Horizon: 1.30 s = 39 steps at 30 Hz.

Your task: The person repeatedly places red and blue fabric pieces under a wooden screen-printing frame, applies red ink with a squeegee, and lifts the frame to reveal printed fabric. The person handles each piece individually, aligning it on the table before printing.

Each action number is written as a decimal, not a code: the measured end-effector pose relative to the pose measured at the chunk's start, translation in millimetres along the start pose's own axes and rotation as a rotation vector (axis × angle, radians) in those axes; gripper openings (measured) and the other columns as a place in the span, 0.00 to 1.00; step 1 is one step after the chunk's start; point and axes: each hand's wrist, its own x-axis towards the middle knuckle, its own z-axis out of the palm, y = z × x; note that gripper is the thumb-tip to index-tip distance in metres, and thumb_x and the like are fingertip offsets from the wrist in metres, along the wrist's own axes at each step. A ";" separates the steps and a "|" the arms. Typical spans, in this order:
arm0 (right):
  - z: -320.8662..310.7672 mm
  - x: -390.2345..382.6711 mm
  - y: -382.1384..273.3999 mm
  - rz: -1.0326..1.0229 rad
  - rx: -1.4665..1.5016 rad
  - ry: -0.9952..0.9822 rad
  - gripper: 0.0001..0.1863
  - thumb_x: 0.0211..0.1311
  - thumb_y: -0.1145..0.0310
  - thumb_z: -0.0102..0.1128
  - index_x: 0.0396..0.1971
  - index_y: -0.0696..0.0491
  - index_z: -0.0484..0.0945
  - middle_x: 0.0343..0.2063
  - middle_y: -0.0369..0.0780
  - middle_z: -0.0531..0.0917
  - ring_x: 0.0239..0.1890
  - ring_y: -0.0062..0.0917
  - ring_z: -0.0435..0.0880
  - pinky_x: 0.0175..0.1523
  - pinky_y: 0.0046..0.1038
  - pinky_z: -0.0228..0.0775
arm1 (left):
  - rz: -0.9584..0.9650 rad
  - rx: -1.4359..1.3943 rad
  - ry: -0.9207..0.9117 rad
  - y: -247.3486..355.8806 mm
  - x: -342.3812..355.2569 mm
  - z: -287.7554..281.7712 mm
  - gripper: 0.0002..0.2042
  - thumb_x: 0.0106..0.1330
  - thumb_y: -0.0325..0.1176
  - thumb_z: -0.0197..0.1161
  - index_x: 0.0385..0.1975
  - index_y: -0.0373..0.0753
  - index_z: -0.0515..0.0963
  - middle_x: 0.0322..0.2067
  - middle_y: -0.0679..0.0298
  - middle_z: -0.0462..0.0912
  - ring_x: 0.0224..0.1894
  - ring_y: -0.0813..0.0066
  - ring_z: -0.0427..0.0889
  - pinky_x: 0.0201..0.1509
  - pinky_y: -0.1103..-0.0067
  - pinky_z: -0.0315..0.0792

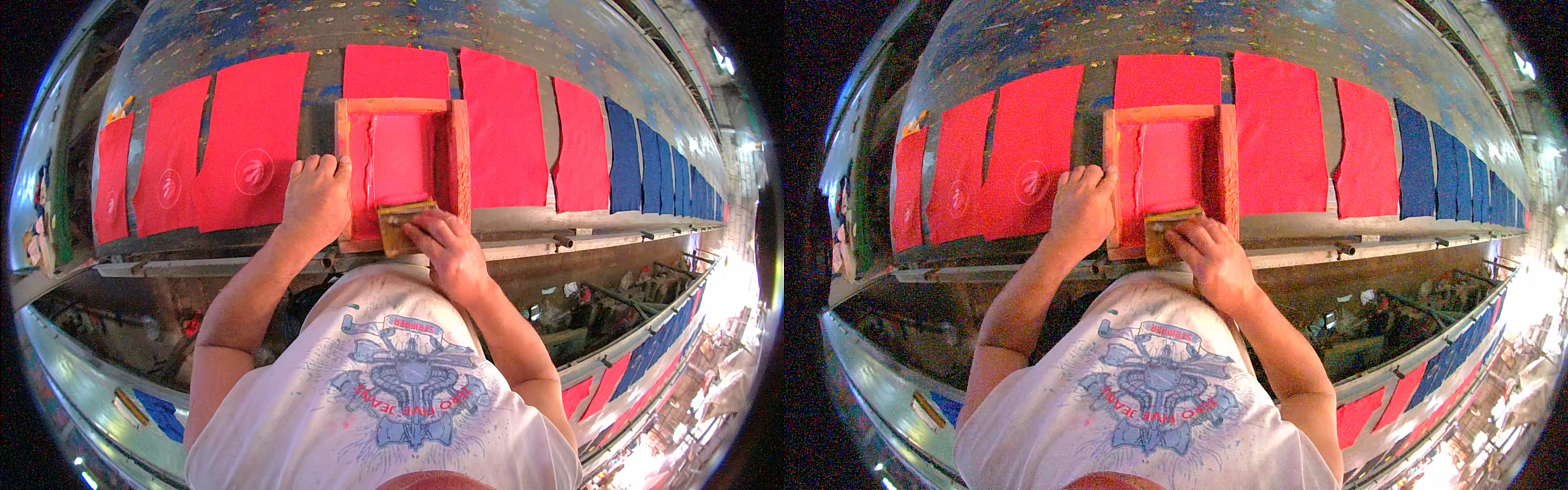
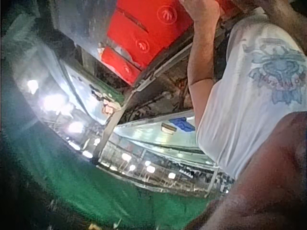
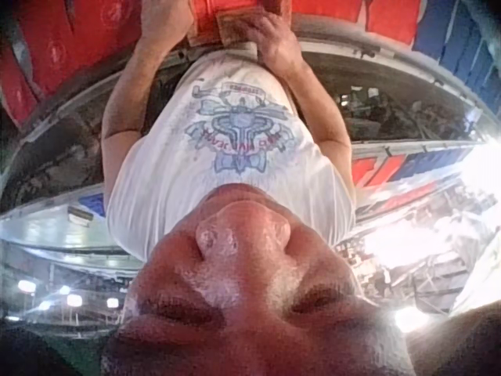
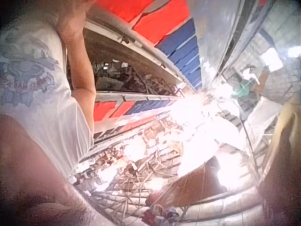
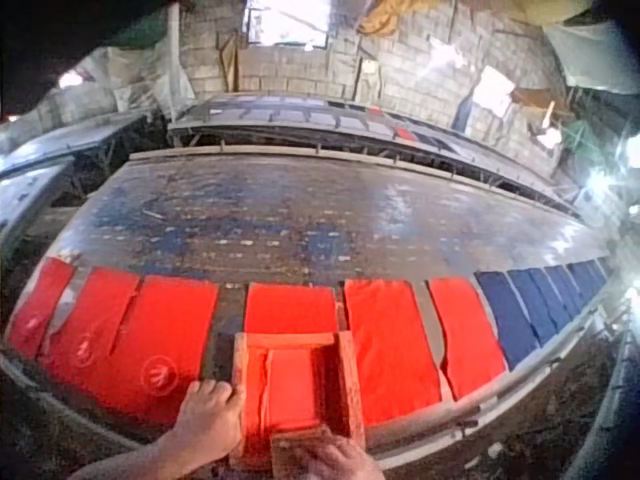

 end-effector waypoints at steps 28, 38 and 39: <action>-7.5 9.5 -8.5 0.018 -0.001 -0.128 0.26 0.58 0.63 0.70 0.59 0.50 0.90 0.56 0.44 0.88 0.62 0.45 0.84 0.69 0.46 0.78 | 0.035 0.089 0.011 2.4 6.7 -3.3 0.20 0.68 0.31 0.65 0.58 0.32 0.87 0.43 0.56 0.86 0.51 0.54 0.86 0.59 0.59 0.76; -91.5 -55.9 115.3 0.312 -0.274 0.096 0.10 0.64 0.67 0.76 0.44 0.51 0.93 0.44 0.42 0.92 0.51 0.42 0.90 0.60 0.46 0.83 | -0.112 0.004 -0.118 12.1 7.6 -27.9 0.21 0.72 0.32 0.67 0.64 0.35 0.86 0.50 0.53 0.86 0.57 0.48 0.84 0.63 0.55 0.76; -105.2 -67.8 135.0 0.435 -0.307 0.111 0.08 0.65 0.67 0.75 0.42 0.51 0.93 0.44 0.43 0.92 0.51 0.43 0.90 0.59 0.46 0.84 | -0.132 0.011 -0.122 19.6 9.2 -33.7 0.21 0.72 0.33 0.68 0.64 0.36 0.86 0.50 0.53 0.87 0.57 0.48 0.84 0.63 0.55 0.76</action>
